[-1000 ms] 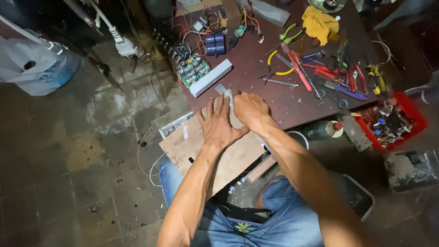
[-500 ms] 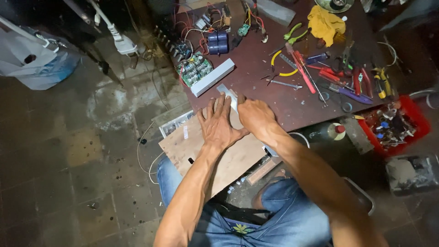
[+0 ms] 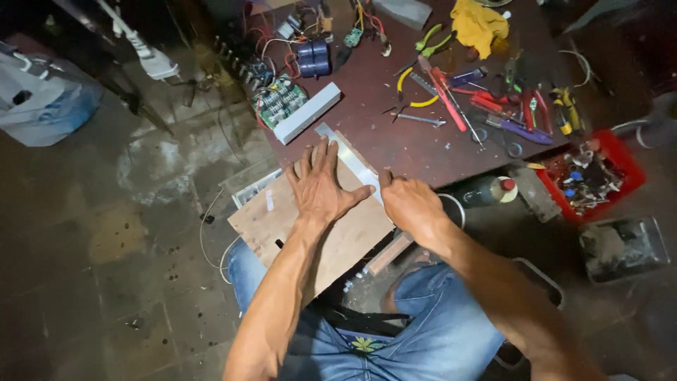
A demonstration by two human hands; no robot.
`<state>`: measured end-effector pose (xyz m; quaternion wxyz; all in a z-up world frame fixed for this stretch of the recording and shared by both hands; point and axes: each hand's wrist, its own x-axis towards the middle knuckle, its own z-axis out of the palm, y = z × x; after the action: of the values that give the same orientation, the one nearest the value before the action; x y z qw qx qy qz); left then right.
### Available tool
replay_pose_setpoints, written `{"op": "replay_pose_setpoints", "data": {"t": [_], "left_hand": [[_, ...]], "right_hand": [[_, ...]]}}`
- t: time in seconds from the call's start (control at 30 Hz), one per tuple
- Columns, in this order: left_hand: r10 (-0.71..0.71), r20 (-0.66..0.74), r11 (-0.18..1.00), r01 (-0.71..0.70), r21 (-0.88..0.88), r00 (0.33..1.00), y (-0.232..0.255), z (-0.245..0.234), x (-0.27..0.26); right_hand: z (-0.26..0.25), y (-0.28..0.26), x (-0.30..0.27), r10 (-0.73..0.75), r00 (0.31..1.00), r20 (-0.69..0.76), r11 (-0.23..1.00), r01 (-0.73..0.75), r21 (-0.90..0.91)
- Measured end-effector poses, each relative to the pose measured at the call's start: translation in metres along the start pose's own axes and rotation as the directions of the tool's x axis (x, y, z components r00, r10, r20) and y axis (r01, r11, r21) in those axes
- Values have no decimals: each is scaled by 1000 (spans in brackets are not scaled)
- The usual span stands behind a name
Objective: Cutting a wooden panel to size using a utility knife and a metal ruler on a repair bench.
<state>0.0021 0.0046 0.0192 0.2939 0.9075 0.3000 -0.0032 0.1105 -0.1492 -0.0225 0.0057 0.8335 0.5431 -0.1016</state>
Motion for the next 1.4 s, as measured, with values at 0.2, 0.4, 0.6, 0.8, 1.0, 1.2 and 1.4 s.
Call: {"op": "replay_pose_setpoints", "data": {"t": [0.2,0.4,0.6,0.8,1.0,1.2,1.4], "left_hand": [[-6,13,1000,6,-5,1000,4,-3,-2],[-19,16,1000,19,-12,1000,2,-1,-1],[-3,-2,1000,3,10,1000,-1,1,0],[8,13,1000,-8,30,1000,-4,4,-1],[21,-7,1000,-21,11,1000,-4,6,-1],[14,-16,995,-12,100,1000,-15,20,8],[8,-22,995,-6,99,1000,-16,20,10]], "right_hand": [[-10,-7,-28,24,1000,-11,997,-24,-70],[4,-2,-52,69,997,44,995,-66,-81],[-1,-3,-73,106,990,94,994,-104,-33],[-30,-4,-98,193,964,181,980,-182,-76],[-46,-14,-64,314,941,125,922,-334,197],[-50,-32,20,301,946,125,845,-325,425],[-44,-32,64,294,940,172,865,-338,370]]}}
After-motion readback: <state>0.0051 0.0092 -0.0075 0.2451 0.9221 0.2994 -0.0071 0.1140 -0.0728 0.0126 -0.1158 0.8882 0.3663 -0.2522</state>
